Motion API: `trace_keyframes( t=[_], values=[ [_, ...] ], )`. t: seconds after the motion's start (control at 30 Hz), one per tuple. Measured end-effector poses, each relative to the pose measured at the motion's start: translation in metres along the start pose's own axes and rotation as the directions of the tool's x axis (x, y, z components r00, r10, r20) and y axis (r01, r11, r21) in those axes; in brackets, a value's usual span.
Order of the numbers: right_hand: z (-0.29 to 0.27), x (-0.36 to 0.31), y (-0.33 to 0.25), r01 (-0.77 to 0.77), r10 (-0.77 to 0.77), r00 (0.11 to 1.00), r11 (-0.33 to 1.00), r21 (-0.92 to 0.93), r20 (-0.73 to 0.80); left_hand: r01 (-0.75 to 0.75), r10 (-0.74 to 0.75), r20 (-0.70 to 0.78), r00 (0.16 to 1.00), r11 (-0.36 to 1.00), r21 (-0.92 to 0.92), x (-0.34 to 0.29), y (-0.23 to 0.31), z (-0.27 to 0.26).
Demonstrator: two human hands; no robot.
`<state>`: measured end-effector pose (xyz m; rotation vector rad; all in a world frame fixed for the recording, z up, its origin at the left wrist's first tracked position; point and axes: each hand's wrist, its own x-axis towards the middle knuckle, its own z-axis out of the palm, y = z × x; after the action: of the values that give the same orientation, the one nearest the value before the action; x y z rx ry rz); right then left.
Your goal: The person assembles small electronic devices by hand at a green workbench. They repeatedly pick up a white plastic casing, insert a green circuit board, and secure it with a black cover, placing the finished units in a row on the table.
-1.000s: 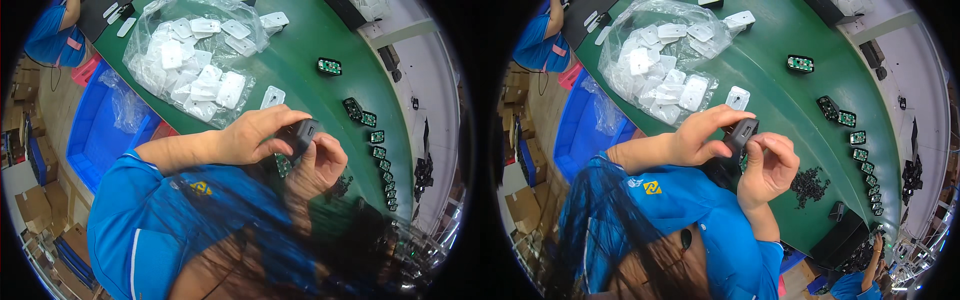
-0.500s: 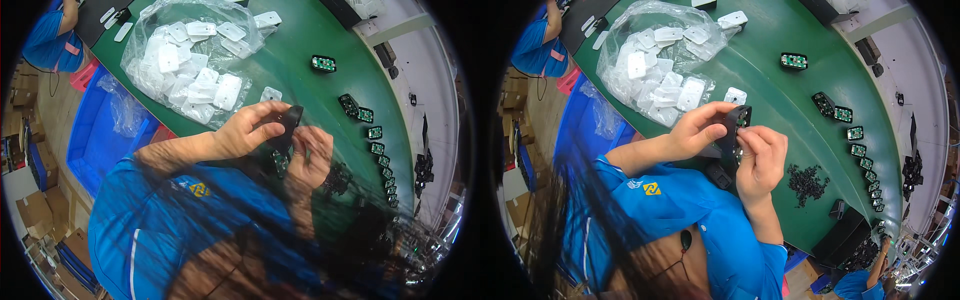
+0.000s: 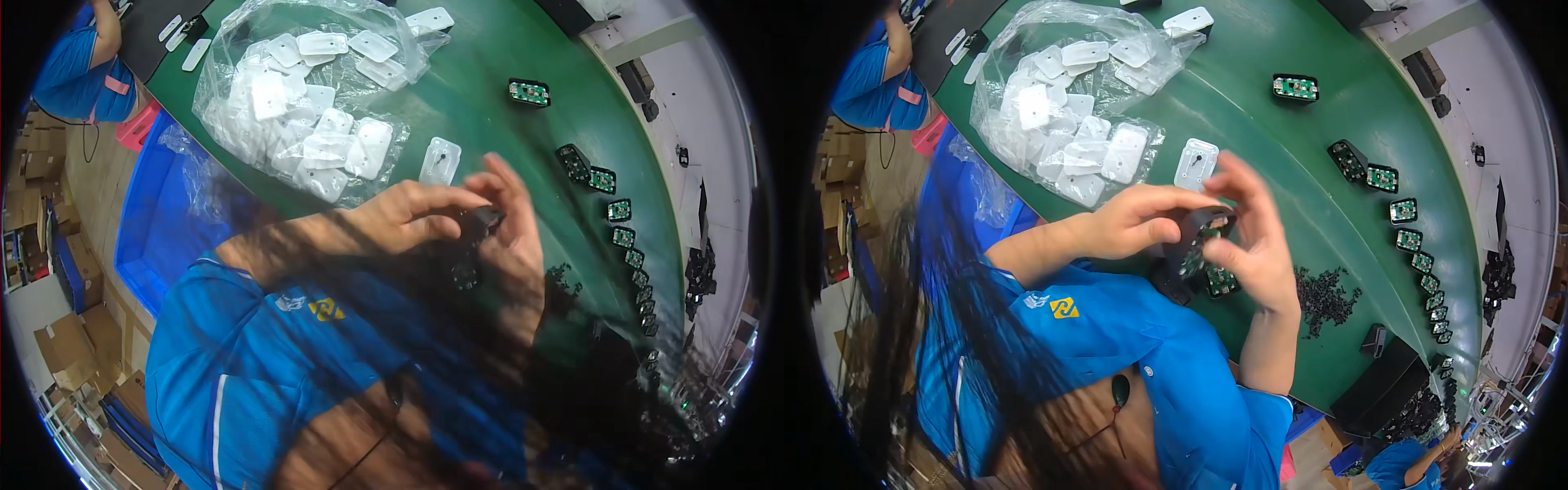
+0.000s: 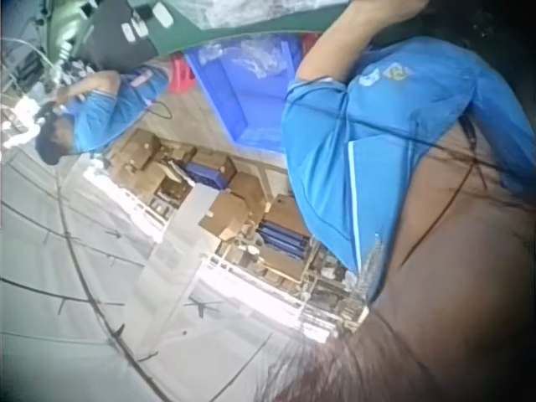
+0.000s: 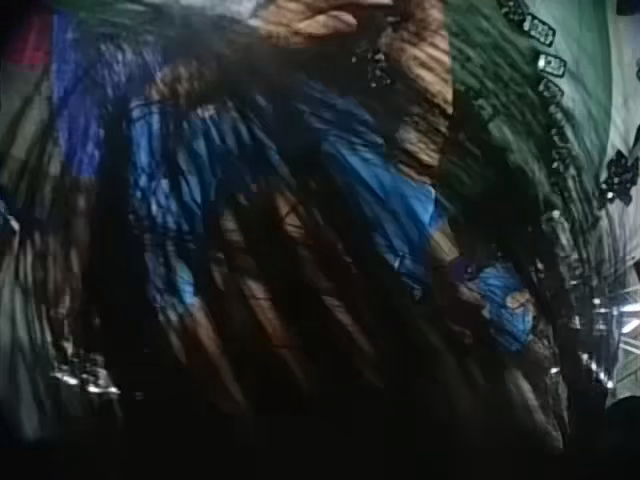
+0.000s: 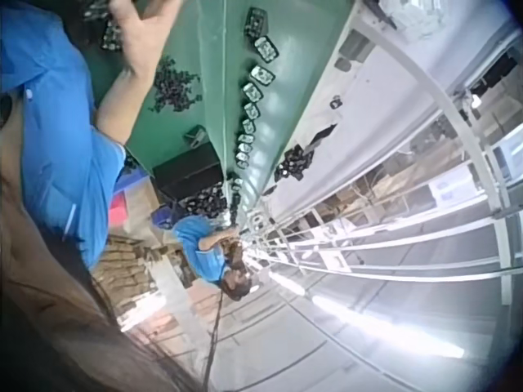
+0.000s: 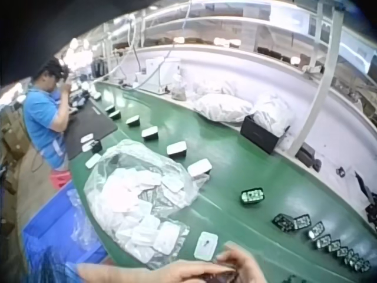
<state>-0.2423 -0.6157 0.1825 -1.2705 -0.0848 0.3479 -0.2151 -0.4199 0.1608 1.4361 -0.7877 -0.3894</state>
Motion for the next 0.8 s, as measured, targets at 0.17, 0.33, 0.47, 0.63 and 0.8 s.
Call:
trace_keyframes(
  t=[0.17, 0.33, 0.47, 0.63, 0.8],
  values=[
    [-0.007, 0.003, 0.028, 0.002, -0.016, 0.987, 0.997, 0.082, 0.159, 0.399, -0.382, 0.195, 0.903, 0.582, -0.709, 0.003, -0.02, 0.005],
    [-0.018, -0.001, 0.031, 0.158, -0.133, 0.979, 0.974, 0.162, -0.153, 0.388, -0.377, -0.161, 0.912, 0.92, 0.047, 0.013, -0.02, -0.012],
    [-0.061, 0.001, 0.033, 0.003, -0.49, 0.785, 0.615, -0.789, -0.379, 0.22, 0.055, -0.274, 0.96, 0.454, 0.863, 0.019, -0.045, -0.019],
    [-0.069, -0.003, 0.037, -0.115, -0.427, 0.899, -0.017, -0.993, -0.096, 0.165, -0.009, -0.17, 0.985, 0.305, 0.938, 0.026, -0.049, -0.009],
    [-0.076, -0.01, 0.028, 0.035, -0.346, 0.938, 0.059, -0.998, 0.013, -0.13, 0.159, 0.078, 0.984, 0.349, 0.928, 0.038, -0.064, -0.029]
  ],
)
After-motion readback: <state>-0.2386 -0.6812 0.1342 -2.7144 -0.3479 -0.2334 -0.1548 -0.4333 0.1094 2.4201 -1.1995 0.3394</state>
